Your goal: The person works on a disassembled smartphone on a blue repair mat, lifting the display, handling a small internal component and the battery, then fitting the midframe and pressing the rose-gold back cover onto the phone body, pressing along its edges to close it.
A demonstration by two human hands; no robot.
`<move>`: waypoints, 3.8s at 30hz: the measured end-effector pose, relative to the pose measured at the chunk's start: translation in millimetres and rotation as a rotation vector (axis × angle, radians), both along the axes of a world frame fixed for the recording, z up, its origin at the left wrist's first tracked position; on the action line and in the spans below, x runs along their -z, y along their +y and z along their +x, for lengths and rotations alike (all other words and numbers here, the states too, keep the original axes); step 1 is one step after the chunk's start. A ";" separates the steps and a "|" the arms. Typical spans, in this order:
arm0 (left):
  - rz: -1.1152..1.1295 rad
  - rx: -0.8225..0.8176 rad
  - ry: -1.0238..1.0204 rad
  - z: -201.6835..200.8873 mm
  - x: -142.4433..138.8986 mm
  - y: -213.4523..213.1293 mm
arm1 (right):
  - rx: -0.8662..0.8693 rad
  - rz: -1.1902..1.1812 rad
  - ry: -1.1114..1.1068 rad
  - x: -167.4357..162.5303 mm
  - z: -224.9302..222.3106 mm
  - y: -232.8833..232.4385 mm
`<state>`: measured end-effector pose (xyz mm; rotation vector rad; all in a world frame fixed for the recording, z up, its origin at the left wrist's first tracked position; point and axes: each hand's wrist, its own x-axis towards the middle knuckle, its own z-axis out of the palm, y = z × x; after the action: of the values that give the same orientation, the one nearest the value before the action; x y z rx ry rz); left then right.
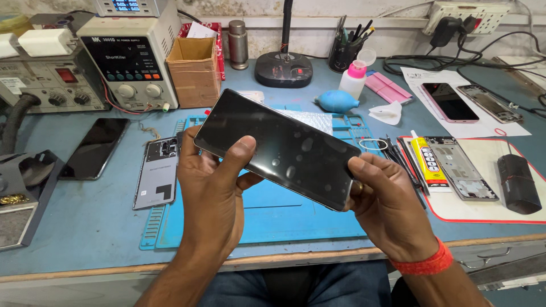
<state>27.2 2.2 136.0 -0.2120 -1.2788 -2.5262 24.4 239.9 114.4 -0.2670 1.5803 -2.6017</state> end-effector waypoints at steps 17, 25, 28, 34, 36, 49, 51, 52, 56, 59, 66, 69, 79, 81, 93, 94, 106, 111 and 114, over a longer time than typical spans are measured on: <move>0.023 0.034 -0.016 -1.8 0.6 -0.3 | 0.022 -0.019 -0.083 2.6 -3.1 -0.6; 0.026 0.045 -0.075 -5.0 4.6 -1.1 | 0.018 -0.027 -0.057 4.2 -4.4 1.5; 0.033 0.050 -0.064 -5.1 5.5 -1.4 | 0.020 -0.020 -0.051 3.4 -4.0 0.8; 0.045 0.072 -0.084 -6.3 6.6 -2.7 | 0.008 0.010 -0.011 0.6 -1.3 -1.1; 0.051 0.074 -0.088 -7.1 7.7 -3.1 | 0.010 0.027 0.005 0.3 -0.9 -2.0; -0.096 -0.020 -0.003 -21.2 11.5 -4.3 | -0.037 0.166 -0.022 10.7 -18.5 -5.9; -0.096 0.011 0.033 -24.8 16.0 -5.1 | -0.091 0.110 -0.074 18.1 -26.6 -7.2; -0.097 0.026 0.050 -26.7 19.1 -6.1 | -0.126 0.049 -0.113 22.0 -29.5 -7.0; -0.187 0.104 0.254 -38.4 33.7 -7.3 | -0.285 -0.195 -0.252 38.0 -33.2 -7.3; -0.223 0.121 0.295 -45.1 43.3 -4.2 | -0.426 -0.334 -0.330 49.1 -30.7 -14.6; -0.119 0.278 0.143 -44.9 45.8 -2.6 | -0.462 -0.099 -0.262 49.3 -23.5 -32.8; -0.249 0.215 0.125 -44.6 42.4 -1.8 | -0.148 0.328 -0.125 42.3 -19.7 -34.3; -0.537 0.175 0.032 -36.2 35.6 8.5 | -0.312 0.240 0.085 50.4 -26.1 -34.6; -0.532 0.188 0.027 -35.5 35.3 9.2 | -0.315 0.242 0.072 53.4 -26.3 -33.6; -0.579 0.212 0.058 -33.8 34.2 5.9 | -0.278 0.249 0.090 63.1 -22.7 -38.2; -0.577 0.214 0.062 -33.8 34.2 5.6 | -0.281 0.242 0.106 63.4 -22.3 -38.6; -0.491 0.282 0.067 -36.8 43.0 1.5 | -0.249 0.519 0.249 43.8 -9.9 -39.9; -0.507 0.283 0.062 -35.5 42.7 0.2 | -0.230 0.539 0.237 42.1 -7.6 -41.5; -0.524 0.282 0.049 -34.8 38.5 -0.5 | -0.229 0.560 0.260 44.6 -8.4 -39.1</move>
<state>-7.6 1.7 97.5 -0.5995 -1.9899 -2.3208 16.0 200.8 69.8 -0.7040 2.1309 -1.9189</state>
